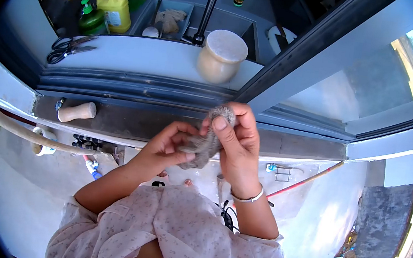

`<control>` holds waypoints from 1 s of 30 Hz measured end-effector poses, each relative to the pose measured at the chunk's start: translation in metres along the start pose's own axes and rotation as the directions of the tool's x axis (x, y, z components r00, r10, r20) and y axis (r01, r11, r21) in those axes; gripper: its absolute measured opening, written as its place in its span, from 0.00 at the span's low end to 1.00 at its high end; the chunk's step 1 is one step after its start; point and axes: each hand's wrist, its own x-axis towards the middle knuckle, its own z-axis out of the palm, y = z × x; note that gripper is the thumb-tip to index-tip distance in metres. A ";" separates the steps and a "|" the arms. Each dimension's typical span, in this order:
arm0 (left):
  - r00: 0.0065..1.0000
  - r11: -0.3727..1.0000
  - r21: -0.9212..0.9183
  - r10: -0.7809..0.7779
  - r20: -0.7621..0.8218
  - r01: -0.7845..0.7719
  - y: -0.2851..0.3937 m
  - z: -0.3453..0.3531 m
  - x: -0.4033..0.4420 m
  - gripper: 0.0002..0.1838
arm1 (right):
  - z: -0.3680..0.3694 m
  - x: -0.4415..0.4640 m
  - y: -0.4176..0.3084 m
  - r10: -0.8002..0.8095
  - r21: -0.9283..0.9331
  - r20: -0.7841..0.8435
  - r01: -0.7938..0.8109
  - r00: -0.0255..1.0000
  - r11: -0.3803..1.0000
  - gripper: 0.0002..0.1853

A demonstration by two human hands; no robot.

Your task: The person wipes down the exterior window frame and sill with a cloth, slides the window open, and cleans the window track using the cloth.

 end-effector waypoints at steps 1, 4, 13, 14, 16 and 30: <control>0.999 0.999 0.052 -0.010 0.044 0.008 -0.003 0.002 0.001 0.24 | -0.005 0.000 -0.007 -0.006 -0.236 -0.065 -0.010 0.998 0.972 0.10; 0.993 0.954 0.278 0.116 0.009 -0.114 0.005 -0.009 0.005 0.27 | -0.007 0.010 -0.022 -0.112 -0.725 0.032 0.100 0.993 0.681 0.10; 0.877 0.361 0.841 0.414 0.241 -0.402 0.060 -0.035 0.065 0.11 | -0.015 0.037 -0.003 0.013 -0.868 0.366 0.336 0.930 0.365 0.14; 0.856 0.254 0.871 0.428 0.290 -0.421 0.059 -0.035 0.069 0.09 | -0.018 0.037 0.000 0.013 -0.868 0.364 0.334 0.931 0.369 0.14; 0.837 0.148 0.889 0.431 0.336 -0.433 0.057 -0.036 0.075 0.07 | -0.020 0.036 0.005 -0.026 -0.893 0.189 0.183 0.982 0.410 0.12; 0.901 -0.095 0.950 0.301 0.313 -0.298 0.043 -0.044 0.076 0.03 | -0.030 0.042 0.023 -0.031 -0.865 0.502 0.501 0.864 -0.039 0.14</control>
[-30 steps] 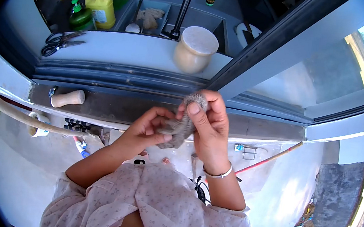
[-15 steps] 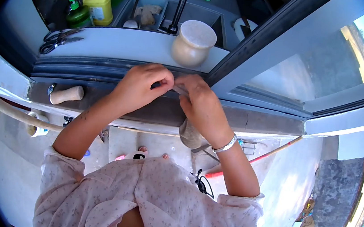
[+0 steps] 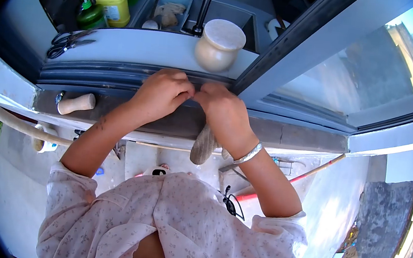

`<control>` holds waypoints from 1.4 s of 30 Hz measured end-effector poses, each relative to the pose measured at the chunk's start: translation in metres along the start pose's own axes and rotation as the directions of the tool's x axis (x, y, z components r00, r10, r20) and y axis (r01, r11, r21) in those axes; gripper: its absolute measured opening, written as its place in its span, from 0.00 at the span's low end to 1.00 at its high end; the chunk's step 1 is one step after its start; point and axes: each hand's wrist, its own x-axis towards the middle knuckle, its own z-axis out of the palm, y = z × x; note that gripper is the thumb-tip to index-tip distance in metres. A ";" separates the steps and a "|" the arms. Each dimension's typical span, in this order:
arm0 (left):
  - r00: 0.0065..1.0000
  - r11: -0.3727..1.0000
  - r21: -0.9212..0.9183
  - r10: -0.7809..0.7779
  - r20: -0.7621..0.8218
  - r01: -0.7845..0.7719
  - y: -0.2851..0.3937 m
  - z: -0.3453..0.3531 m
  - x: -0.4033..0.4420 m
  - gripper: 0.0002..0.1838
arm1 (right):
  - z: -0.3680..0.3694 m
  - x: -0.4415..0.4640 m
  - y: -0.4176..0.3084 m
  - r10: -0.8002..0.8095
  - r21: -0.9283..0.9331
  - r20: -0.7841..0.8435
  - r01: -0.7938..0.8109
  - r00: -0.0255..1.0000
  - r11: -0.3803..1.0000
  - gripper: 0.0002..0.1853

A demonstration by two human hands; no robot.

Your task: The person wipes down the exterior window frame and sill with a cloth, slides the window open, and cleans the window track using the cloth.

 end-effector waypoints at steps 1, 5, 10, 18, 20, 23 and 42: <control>1.000 1.000 0.003 -0.002 -0.002 0.002 0.000 0.000 -0.001 0.03 | -0.002 0.000 0.000 -0.004 0.001 -0.002 0.004 1.000 1.000 0.14; 0.998 0.995 0.093 0.017 0.057 -0.023 0.005 -0.004 -0.005 0.04 | -0.006 0.004 0.001 0.009 -0.028 0.069 -0.007 0.998 1.000 0.10; 0.997 0.987 0.163 -0.009 0.075 -0.004 0.011 -0.008 -0.006 0.04 | 0.008 0.013 -0.006 0.160 -0.063 0.038 -0.157 0.986 0.986 0.07; 0.996 0.999 0.008 -0.042 -0.074 0.043 0.007 -0.009 -0.007 0.05 | 0.008 0.008 -0.003 -0.001 -0.209 0.040 0.010 0.999 0.978 0.06; 0.997 0.999 -0.004 -0.033 -0.066 0.033 0.009 -0.008 -0.010 0.06 | 0.004 0.007 -0.006 -0.008 -0.255 0.081 0.029 0.997 0.966 0.06; 0.996 0.999 -0.032 -0.040 -0.077 0.038 0.008 -0.010 -0.020 0.07 | -0.006 0.014 -0.014 -0.023 -0.334 0.196 0.089 0.980 0.938 0.06; 0.879 0.961 -0.180 -0.265 -0.396 0.208 0.000 -0.041 -0.106 0.09 | -0.002 -0.013 -0.018 0.111 -0.180 -0.047 -0.118 0.993 0.977 0.13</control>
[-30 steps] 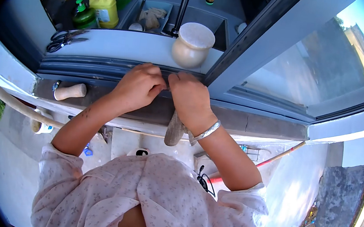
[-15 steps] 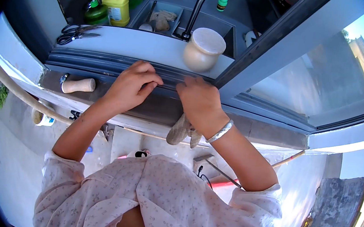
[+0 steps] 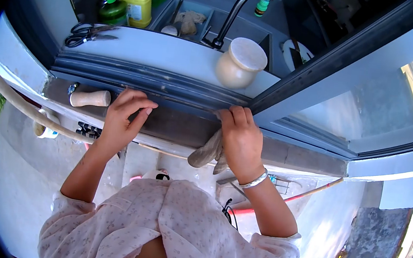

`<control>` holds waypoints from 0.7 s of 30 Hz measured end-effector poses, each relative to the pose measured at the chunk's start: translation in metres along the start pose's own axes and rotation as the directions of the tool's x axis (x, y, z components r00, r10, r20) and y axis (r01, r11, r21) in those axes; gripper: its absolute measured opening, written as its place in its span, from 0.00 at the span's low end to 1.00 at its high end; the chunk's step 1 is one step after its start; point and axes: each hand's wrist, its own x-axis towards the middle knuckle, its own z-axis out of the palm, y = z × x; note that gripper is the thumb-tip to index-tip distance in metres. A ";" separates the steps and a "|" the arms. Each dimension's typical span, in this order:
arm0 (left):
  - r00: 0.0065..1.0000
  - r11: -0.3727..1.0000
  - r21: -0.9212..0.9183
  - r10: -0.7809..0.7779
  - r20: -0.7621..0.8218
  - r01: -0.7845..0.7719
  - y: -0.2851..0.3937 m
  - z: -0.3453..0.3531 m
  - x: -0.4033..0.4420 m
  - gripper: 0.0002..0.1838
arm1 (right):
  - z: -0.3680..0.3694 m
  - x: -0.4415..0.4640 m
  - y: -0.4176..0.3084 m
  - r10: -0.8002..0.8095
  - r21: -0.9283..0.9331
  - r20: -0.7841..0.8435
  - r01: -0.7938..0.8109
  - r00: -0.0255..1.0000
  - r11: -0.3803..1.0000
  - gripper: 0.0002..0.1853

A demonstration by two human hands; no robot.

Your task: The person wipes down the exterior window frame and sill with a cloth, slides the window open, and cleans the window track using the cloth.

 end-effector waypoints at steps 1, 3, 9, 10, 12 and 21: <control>1.000 1.000 -0.001 -0.004 0.002 0.004 0.000 -0.001 -0.003 0.09 | 0.001 0.004 -0.001 0.001 0.002 0.004 -0.001 1.000 1.000 0.13; 1.000 1.000 0.010 0.018 0.000 -0.018 -0.001 -0.003 -0.007 0.08 | 0.003 0.015 0.000 -0.046 -0.004 0.045 0.046 0.998 0.999 0.08; 1.000 1.000 -0.005 -0.010 -0.017 0.010 -0.006 -0.003 -0.015 0.09 | 0.011 0.044 -0.006 -0.044 0.091 0.141 0.031 0.989 0.995 0.05; 1.000 1.000 -0.018 -0.016 -0.027 0.016 -0.006 -0.003 -0.016 0.10 | 0.014 0.047 -0.008 -0.050 0.094 0.147 0.036 0.988 0.995 0.05; 0.999 0.999 -0.022 -0.032 -0.033 0.031 -0.008 -0.005 -0.018 0.10 | 0.018 0.052 -0.011 -0.054 0.116 0.155 0.036 0.987 0.993 0.05; 0.995 0.997 -0.021 -0.078 -0.062 0.077 -0.009 -0.019 -0.029 0.10 | 0.031 0.073 -0.053 -0.092 0.205 0.080 0.074 0.993 0.976 0.07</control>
